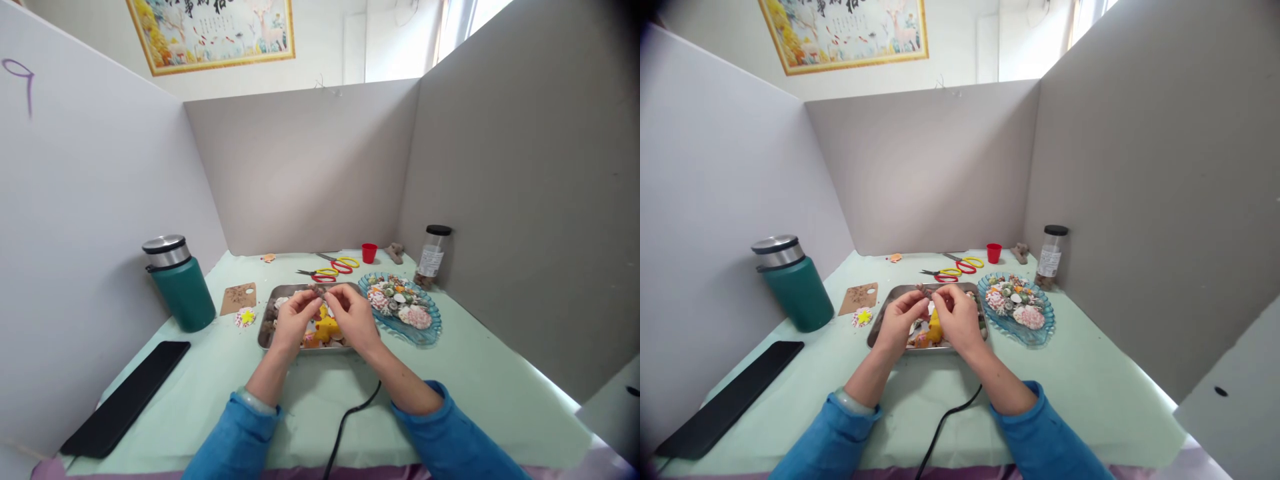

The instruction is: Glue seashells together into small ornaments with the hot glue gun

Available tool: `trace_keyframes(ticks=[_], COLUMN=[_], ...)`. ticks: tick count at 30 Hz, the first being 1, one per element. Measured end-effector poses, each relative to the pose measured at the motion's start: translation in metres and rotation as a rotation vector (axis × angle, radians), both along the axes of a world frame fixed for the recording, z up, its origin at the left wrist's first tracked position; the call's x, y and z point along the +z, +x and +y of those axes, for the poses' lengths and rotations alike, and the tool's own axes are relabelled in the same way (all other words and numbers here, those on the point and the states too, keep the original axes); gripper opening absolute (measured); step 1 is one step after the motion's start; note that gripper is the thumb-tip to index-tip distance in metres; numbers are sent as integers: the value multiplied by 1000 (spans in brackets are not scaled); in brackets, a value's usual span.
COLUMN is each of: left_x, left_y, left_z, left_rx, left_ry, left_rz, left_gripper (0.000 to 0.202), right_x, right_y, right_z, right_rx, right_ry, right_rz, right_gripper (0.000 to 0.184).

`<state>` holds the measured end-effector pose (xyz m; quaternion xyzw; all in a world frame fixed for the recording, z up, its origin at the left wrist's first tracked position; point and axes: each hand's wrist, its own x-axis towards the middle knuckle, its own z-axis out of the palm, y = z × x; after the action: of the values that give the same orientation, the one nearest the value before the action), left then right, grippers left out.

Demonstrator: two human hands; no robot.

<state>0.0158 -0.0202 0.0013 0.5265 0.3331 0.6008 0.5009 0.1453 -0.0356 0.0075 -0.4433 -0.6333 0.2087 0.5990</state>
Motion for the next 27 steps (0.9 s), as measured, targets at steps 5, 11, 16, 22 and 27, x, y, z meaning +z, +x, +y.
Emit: trace_keyframes(ticks=[5,11,16,22,27], left_x=[1,2,-1,-2,2], left_y=[-1,-2,-4,-4,-3], left_z=[-1,-2,1,2,-2], left_rx=[-42,-90,-112,-137,-134], left_ry=[-89,-110,-89,-78,-80], left_rz=[-66,-97,-82,-94,-90], left_gripper=[32,30,29,28,27], right_x=[-1,-1,0,1,1], right_y=[1,1,2,2,1], right_z=[2,2,1,1,1], right_rx=[53,67,44,45,78], right_ry=[8,-12,-1,-5,12], right_rz=[35,64,56,45,59], right_gripper=[13,14,16,17,16])
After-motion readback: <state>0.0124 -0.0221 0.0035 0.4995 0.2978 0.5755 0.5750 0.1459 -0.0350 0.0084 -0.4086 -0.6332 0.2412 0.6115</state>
